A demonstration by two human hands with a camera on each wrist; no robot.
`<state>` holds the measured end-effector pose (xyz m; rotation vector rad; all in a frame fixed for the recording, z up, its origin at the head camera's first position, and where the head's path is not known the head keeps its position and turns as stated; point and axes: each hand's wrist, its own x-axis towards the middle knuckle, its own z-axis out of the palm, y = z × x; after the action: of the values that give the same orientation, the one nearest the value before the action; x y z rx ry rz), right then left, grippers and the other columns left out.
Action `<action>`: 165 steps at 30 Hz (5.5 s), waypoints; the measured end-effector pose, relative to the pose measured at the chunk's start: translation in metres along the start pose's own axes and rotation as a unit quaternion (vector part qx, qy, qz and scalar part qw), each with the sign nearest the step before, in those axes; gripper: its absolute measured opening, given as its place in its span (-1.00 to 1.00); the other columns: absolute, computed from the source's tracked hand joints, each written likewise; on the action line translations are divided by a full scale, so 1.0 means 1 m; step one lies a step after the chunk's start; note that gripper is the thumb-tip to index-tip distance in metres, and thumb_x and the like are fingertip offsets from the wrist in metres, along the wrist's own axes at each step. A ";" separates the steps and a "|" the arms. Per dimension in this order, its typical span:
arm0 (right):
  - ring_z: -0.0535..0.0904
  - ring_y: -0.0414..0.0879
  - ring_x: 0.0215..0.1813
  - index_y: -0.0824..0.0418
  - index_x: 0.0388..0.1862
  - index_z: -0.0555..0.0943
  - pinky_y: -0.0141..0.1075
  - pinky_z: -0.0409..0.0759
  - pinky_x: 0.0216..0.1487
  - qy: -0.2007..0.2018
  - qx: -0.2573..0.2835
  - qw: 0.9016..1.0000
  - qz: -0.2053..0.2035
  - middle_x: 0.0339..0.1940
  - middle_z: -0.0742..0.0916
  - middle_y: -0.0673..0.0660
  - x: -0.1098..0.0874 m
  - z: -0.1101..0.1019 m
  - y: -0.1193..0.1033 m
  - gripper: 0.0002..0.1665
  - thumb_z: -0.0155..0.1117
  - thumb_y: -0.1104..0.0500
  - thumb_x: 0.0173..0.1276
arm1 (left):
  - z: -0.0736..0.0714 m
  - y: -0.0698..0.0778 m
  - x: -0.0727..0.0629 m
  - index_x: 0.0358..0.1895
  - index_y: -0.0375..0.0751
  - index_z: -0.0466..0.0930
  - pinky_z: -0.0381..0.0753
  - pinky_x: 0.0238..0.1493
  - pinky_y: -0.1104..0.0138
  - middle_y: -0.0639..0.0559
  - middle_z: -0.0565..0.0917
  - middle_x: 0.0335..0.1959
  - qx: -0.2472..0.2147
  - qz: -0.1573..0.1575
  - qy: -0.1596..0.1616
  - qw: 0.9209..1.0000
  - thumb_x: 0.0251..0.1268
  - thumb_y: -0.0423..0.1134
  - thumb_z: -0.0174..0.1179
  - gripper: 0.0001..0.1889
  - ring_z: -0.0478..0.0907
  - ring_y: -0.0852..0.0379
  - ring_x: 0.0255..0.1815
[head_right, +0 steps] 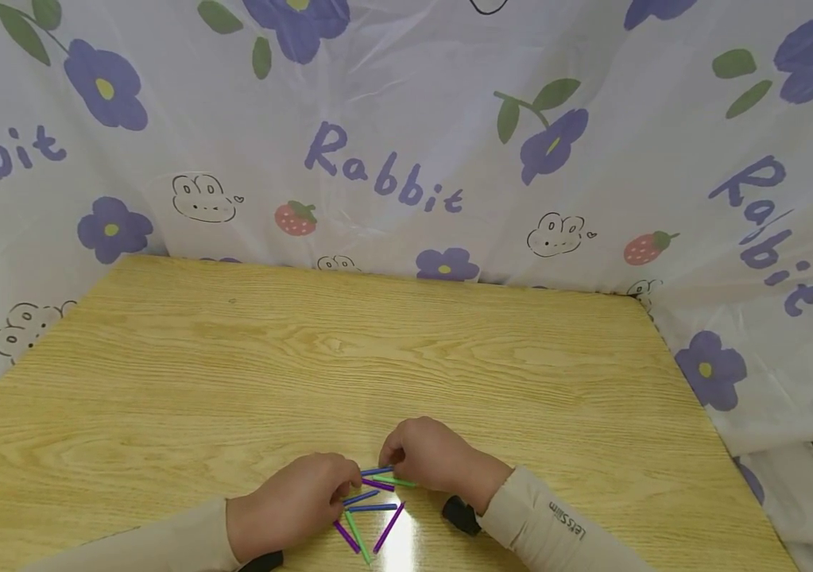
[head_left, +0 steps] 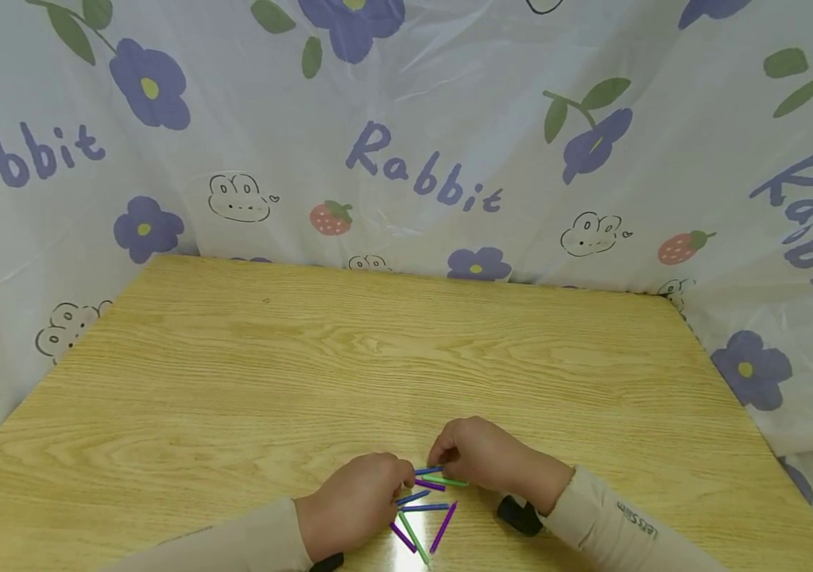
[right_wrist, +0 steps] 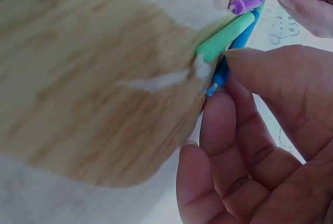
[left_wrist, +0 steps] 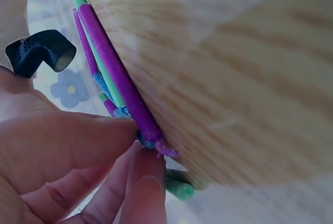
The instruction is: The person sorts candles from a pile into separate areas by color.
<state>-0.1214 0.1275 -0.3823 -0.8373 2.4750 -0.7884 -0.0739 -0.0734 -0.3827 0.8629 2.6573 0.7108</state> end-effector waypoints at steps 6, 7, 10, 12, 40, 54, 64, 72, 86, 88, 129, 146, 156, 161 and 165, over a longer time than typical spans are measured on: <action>0.49 -0.32 -0.34 0.21 -0.36 0.74 -0.46 0.52 -0.31 0.001 -0.014 1.000 -0.002 -0.33 0.66 -0.05 0.001 0.001 -0.001 -0.82 0.34 0.45 0.15 | 0.002 -0.001 0.000 -0.41 -0.22 0.59 0.42 -0.45 0.47 0.22 0.48 -0.59 0.006 0.012 0.012 1.000 -0.05 -0.57 0.25 -0.82 0.33 0.35 -0.52; 0.49 -0.33 -0.34 0.21 -0.36 0.73 -0.46 0.52 -0.31 0.001 -0.015 1.000 -0.003 -0.34 0.66 -0.05 0.001 0.001 -0.001 -0.83 0.34 0.45 0.15 | 0.002 -0.001 0.000 -0.43 -0.21 0.58 0.41 -0.46 0.47 0.21 0.48 -0.59 0.007 0.013 0.011 1.000 -0.06 -0.58 0.24 -0.81 0.32 0.34 -0.53; 0.48 -0.33 -0.36 0.21 -0.37 0.73 -0.46 0.52 -0.32 0.000 -0.016 1.000 -0.007 -0.34 0.66 -0.05 0.002 0.002 -0.001 -0.83 0.33 0.45 0.15 | 0.003 0.000 0.000 -0.48 -0.18 0.54 0.37 -0.48 0.47 0.21 0.48 -0.58 0.010 0.012 0.009 1.000 -0.06 -0.59 0.23 -0.79 0.29 0.33 -0.54; 0.47 -0.34 -0.37 0.21 -0.38 0.73 -0.46 0.51 -0.33 -0.001 -0.018 1.000 -0.009 -0.36 0.67 -0.05 0.003 0.002 -0.001 -0.82 0.33 0.45 0.15 | 0.003 0.001 0.000 -0.52 -0.16 0.51 0.35 -0.51 0.47 0.21 0.45 -0.59 0.015 0.013 0.008 1.000 -0.05 -0.59 0.22 -0.78 0.27 0.33 -0.56; 0.47 -0.33 -0.42 0.24 -0.33 0.74 -0.45 0.52 -0.36 -0.024 -0.006 1.000 -0.011 -0.37 0.71 -0.02 0.005 -0.005 0.002 -0.79 0.29 0.48 0.14 | -0.001 -0.001 0.003 -0.41 -0.20 0.61 0.46 -0.40 0.46 0.19 0.54 -0.50 -0.006 0.000 -0.016 1.000 -0.05 -0.54 0.30 -0.83 0.35 0.34 -0.48; 0.45 -0.37 -0.47 0.25 -0.36 0.73 -0.48 0.50 -0.39 -0.024 -0.028 0.999 -0.027 -0.42 0.71 -0.04 0.007 -0.003 0.003 -0.79 0.29 0.49 0.11 | -0.009 -0.007 0.000 -0.34 -0.30 0.64 0.46 -0.44 0.47 0.17 0.54 -0.51 -0.124 0.004 -0.007 0.992 0.00 -0.57 0.27 -0.84 0.37 0.35 -0.50; 0.47 -0.38 -0.44 0.27 -0.34 0.73 -0.49 0.50 -0.36 -0.021 -0.040 0.998 -0.038 -0.42 0.72 -0.02 0.007 -0.003 0.001 -0.82 0.31 0.48 0.12 | -0.018 -0.016 0.003 -0.30 -0.29 0.64 0.48 -0.40 0.43 0.11 0.56 -0.48 -0.125 -0.001 0.043 0.991 -0.04 -0.60 0.18 -0.78 0.42 0.28 -0.45; 0.45 -0.36 -0.44 0.24 -0.35 0.72 -0.47 0.49 -0.35 -0.022 -0.042 0.998 -0.032 -0.43 0.70 -0.05 0.007 -0.002 0.002 -0.81 0.32 0.47 0.12 | -0.024 -0.021 0.006 -0.28 -0.33 0.64 0.50 -0.37 0.39 0.08 0.57 -0.46 -0.141 -0.022 0.069 0.987 -0.03 -0.60 0.17 -0.78 0.45 0.19 -0.41; 0.45 -0.41 -0.42 0.18 -0.41 0.73 -0.50 0.48 -0.34 -0.011 -0.086 0.995 -0.054 -0.44 0.70 -0.11 0.007 0.002 0.000 -0.84 0.36 0.42 0.13 | -0.038 -0.034 0.015 -0.24 -0.34 0.64 0.51 -0.35 0.41 0.08 0.56 -0.45 -0.147 -0.057 0.124 0.980 0.01 -0.59 0.16 -0.77 0.48 0.20 -0.39; 0.46 -0.41 -0.43 0.18 -0.40 0.73 -0.50 0.49 -0.35 -0.010 -0.085 0.995 -0.056 -0.44 0.70 -0.10 0.007 0.001 -0.001 -0.83 0.36 0.43 0.13 | -0.041 -0.037 0.017 -0.23 -0.33 0.64 0.52 -0.35 0.40 0.08 0.56 -0.44 -0.145 -0.068 0.132 0.978 0.03 -0.58 0.15 -0.77 0.48 0.21 -0.39; 0.47 -0.41 -0.39 0.17 -0.36 0.75 -0.50 0.49 -0.33 -0.007 -0.074 0.997 -0.028 -0.37 0.74 -0.09 0.006 0.001 -0.001 -0.83 0.36 0.42 0.15 | -0.070 -0.084 0.090 -0.08 -0.36 0.62 0.57 -0.20 0.25 -0.09 0.63 -0.28 -0.184 -0.157 0.212 0.947 0.23 -0.48 0.16 -0.79 0.54 0.04 -0.25; 0.42 -0.41 -0.43 0.17 -0.36 0.76 -0.50 0.47 -0.34 -0.004 -0.086 0.995 -0.042 -0.38 0.74 -0.08 0.005 0.000 -0.001 -0.78 0.35 0.45 0.11 | -0.076 -0.088 0.120 -0.02 -0.35 0.61 0.49 -0.25 0.26 -0.06 0.62 -0.27 -0.160 -0.144 0.187 0.959 0.28 -0.45 0.12 -0.77 0.49 0.04 -0.29; 0.40 -0.40 -0.44 0.17 -0.36 0.76 -0.51 0.47 -0.33 -0.001 -0.093 0.995 -0.048 -0.39 0.74 -0.09 0.005 0.000 -0.001 -0.78 0.35 0.45 0.11 | -0.081 -0.088 0.137 -0.04 -0.35 0.62 0.49 -0.24 0.24 -0.07 0.60 -0.30 -0.140 -0.136 0.186 0.963 0.27 -0.46 0.13 -0.78 0.48 0.03 -0.30; 0.43 -0.42 -0.42 0.16 -0.34 0.76 -0.52 0.48 -0.32 0.001 -0.095 0.994 -0.051 -0.38 0.74 -0.08 0.006 0.002 -0.001 -0.78 0.35 0.44 0.11 | -0.083 -0.090 0.144 -0.04 -0.35 0.63 0.49 -0.25 0.25 -0.06 0.59 -0.33 -0.130 -0.134 0.179 0.966 0.25 -0.47 0.15 -0.77 0.47 0.03 -0.31; 0.42 -0.42 -0.43 0.17 -0.34 0.76 -0.52 0.48 -0.33 0.003 -0.095 0.994 -0.057 -0.38 0.75 -0.07 0.005 0.001 0.000 -0.77 0.36 0.45 0.10 | -0.085 -0.092 0.150 -0.05 -0.34 0.63 0.48 -0.26 0.26 -0.07 0.57 -0.33 -0.118 -0.136 0.170 0.969 0.23 -0.48 0.16 -0.76 0.45 0.03 -0.30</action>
<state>-0.1242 0.1237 -0.3843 -1.0536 2.5553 -0.5978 -0.2689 -0.0785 -0.3727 0.3250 2.8196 1.1589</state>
